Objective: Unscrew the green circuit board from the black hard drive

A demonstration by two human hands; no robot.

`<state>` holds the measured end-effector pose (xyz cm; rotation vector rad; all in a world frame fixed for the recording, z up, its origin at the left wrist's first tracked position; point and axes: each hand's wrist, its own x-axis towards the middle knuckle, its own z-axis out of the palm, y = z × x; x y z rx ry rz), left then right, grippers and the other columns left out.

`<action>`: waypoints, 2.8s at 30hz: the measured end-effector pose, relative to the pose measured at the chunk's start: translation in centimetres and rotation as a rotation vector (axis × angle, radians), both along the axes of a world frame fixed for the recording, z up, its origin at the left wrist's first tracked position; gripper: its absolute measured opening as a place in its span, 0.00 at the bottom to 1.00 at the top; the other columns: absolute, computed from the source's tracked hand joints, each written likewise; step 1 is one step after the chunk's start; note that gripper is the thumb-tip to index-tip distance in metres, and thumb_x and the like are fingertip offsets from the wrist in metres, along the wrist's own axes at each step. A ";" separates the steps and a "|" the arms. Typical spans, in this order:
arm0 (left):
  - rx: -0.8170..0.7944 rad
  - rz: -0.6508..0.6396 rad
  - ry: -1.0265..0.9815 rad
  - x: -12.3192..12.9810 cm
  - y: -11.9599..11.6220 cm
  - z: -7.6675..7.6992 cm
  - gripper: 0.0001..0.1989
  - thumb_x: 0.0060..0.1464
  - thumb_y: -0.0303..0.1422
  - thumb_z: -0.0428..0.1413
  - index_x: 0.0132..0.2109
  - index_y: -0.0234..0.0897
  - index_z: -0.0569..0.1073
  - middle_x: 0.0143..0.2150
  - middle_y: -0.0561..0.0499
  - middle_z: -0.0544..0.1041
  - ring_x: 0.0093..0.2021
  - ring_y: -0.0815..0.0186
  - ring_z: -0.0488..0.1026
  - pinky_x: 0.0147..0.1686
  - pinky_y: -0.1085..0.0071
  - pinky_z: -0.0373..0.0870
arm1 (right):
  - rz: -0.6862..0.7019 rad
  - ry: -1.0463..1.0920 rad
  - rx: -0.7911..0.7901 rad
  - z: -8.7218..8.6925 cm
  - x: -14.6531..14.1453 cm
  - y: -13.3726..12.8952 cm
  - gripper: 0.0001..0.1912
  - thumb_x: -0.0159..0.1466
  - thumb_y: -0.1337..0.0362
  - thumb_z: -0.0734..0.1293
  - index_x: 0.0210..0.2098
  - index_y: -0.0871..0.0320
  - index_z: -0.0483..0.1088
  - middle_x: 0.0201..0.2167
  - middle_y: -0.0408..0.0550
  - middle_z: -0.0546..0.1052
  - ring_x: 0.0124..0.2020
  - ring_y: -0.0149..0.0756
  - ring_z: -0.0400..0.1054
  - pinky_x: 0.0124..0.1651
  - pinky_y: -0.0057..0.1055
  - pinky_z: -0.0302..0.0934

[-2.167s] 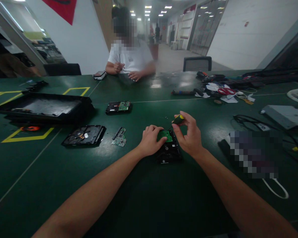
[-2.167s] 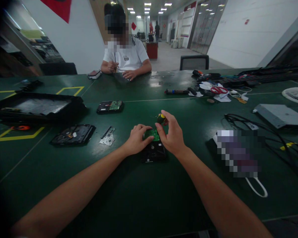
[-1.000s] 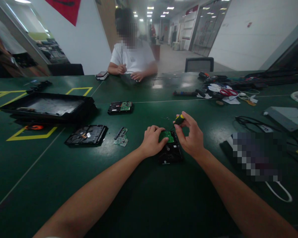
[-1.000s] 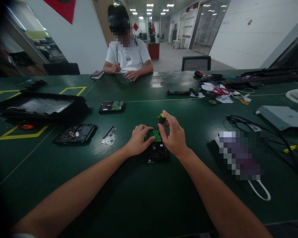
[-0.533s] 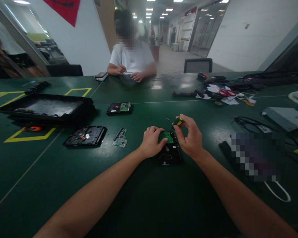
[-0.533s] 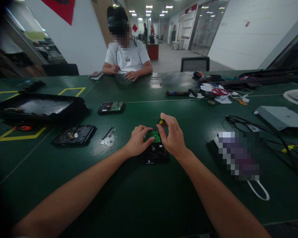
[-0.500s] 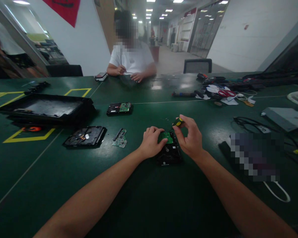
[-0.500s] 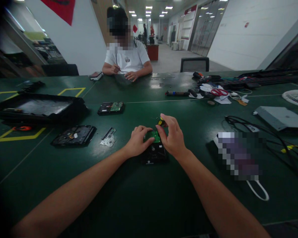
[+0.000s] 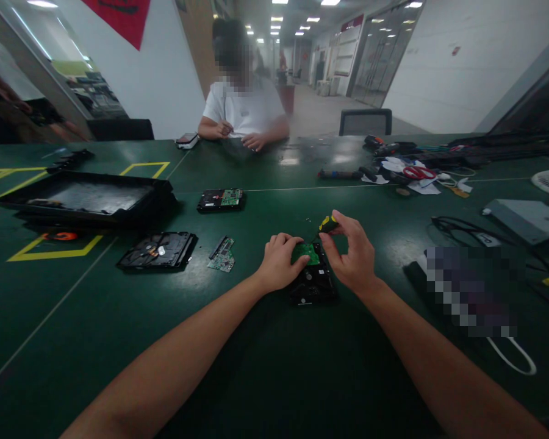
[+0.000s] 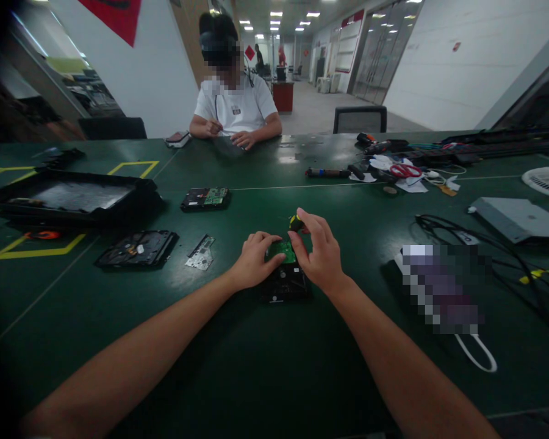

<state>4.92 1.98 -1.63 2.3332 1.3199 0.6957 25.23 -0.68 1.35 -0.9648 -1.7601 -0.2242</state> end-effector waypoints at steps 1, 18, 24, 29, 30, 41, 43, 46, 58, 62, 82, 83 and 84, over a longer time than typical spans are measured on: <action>0.002 0.000 0.002 0.0 0.0 0.0 0.25 0.64 0.45 0.57 0.64 0.42 0.71 0.56 0.42 0.71 0.58 0.49 0.67 0.59 0.50 0.65 | 0.004 0.001 -0.008 0.0 0.0 0.0 0.33 0.71 0.65 0.68 0.71 0.46 0.57 0.58 0.53 0.76 0.46 0.43 0.78 0.52 0.48 0.78; 0.011 -0.009 -0.004 -0.1 0.1 -0.2 0.25 0.64 0.45 0.58 0.64 0.41 0.72 0.56 0.43 0.72 0.57 0.49 0.67 0.58 0.50 0.65 | 0.046 0.090 -0.058 -0.4 0.0 0.2 0.32 0.72 0.67 0.66 0.72 0.48 0.56 0.60 0.54 0.74 0.53 0.45 0.78 0.56 0.48 0.76; 0.005 -0.005 0.000 0.0 0.0 -0.1 0.25 0.64 0.45 0.57 0.64 0.40 0.71 0.56 0.42 0.72 0.57 0.49 0.67 0.59 0.50 0.65 | -0.008 0.053 0.015 0.1 -0.3 0.0 0.31 0.69 0.67 0.70 0.69 0.47 0.61 0.55 0.51 0.75 0.48 0.43 0.76 0.52 0.46 0.77; 0.006 -0.011 0.002 -0.1 0.0 0.1 0.25 0.65 0.45 0.57 0.64 0.41 0.71 0.56 0.42 0.72 0.57 0.49 0.67 0.59 0.50 0.65 | 0.007 0.062 -0.014 -0.1 -0.2 0.1 0.30 0.71 0.67 0.68 0.70 0.48 0.59 0.57 0.53 0.74 0.50 0.44 0.75 0.54 0.48 0.76; 0.006 -0.011 0.003 -0.1 0.0 0.1 0.25 0.65 0.45 0.57 0.64 0.41 0.71 0.56 0.42 0.72 0.57 0.49 0.67 0.59 0.50 0.65 | 0.011 0.072 -0.026 -0.2 -0.1 0.1 0.30 0.71 0.67 0.67 0.70 0.47 0.59 0.57 0.53 0.74 0.50 0.44 0.76 0.54 0.49 0.76; 0.012 -0.003 0.017 0.0 0.1 -0.1 0.25 0.65 0.45 0.57 0.64 0.40 0.71 0.56 0.42 0.72 0.57 0.48 0.67 0.58 0.49 0.66 | 0.073 0.095 -0.091 -0.5 -0.3 0.2 0.29 0.72 0.65 0.66 0.70 0.45 0.58 0.58 0.52 0.74 0.51 0.44 0.78 0.56 0.49 0.77; 0.011 0.000 0.016 0.0 0.1 -0.2 0.25 0.65 0.45 0.57 0.64 0.41 0.71 0.56 0.42 0.72 0.57 0.48 0.67 0.58 0.49 0.66 | 0.080 0.098 -0.105 -0.4 -0.3 0.1 0.30 0.73 0.65 0.66 0.71 0.45 0.56 0.58 0.53 0.74 0.51 0.44 0.78 0.57 0.49 0.76; 0.008 0.001 0.010 0.0 0.1 -0.2 0.25 0.65 0.45 0.57 0.64 0.42 0.71 0.56 0.43 0.72 0.57 0.48 0.67 0.58 0.50 0.65 | 0.105 0.103 -0.125 -0.4 -0.4 0.1 0.32 0.73 0.66 0.65 0.73 0.47 0.53 0.61 0.55 0.73 0.53 0.45 0.78 0.58 0.50 0.76; 0.010 -0.008 0.019 0.0 0.0 0.0 0.25 0.65 0.46 0.57 0.64 0.42 0.71 0.55 0.43 0.72 0.57 0.49 0.67 0.57 0.50 0.66 | 0.031 0.054 -0.097 -0.4 -0.2 0.2 0.33 0.73 0.64 0.64 0.74 0.45 0.52 0.62 0.54 0.73 0.48 0.44 0.77 0.54 0.50 0.77; 0.017 -0.006 0.013 0.0 0.1 -0.1 0.24 0.64 0.45 0.57 0.64 0.43 0.71 0.55 0.43 0.72 0.56 0.50 0.67 0.57 0.51 0.66 | -0.002 0.052 -0.055 -0.6 -0.1 0.3 0.33 0.71 0.61 0.69 0.72 0.45 0.56 0.57 0.52 0.75 0.41 0.41 0.76 0.48 0.48 0.79; 0.020 -0.008 0.005 -0.1 0.2 -0.3 0.25 0.64 0.45 0.58 0.64 0.42 0.71 0.56 0.43 0.72 0.57 0.50 0.68 0.58 0.50 0.65 | 0.015 0.079 -0.060 -0.6 -0.1 0.3 0.33 0.70 0.63 0.69 0.71 0.46 0.56 0.57 0.53 0.74 0.41 0.41 0.77 0.48 0.46 0.78; 0.017 -0.008 0.005 0.0 0.2 -0.3 0.24 0.64 0.45 0.58 0.64 0.42 0.71 0.56 0.43 0.72 0.57 0.50 0.67 0.58 0.50 0.65 | 0.011 0.079 -0.057 -0.6 -0.1 0.3 0.33 0.69 0.63 0.70 0.70 0.46 0.57 0.56 0.53 0.74 0.40 0.40 0.76 0.46 0.46 0.79; 0.015 -0.007 0.005 0.0 0.2 -0.3 0.24 0.64 0.45 0.58 0.64 0.43 0.71 0.56 0.43 0.72 0.57 0.50 0.67 0.58 0.50 0.65 | 0.011 0.078 -0.057 -0.6 -0.1 0.3 0.33 0.69 0.62 0.70 0.70 0.46 0.57 0.57 0.53 0.73 0.40 0.40 0.76 0.46 0.46 0.79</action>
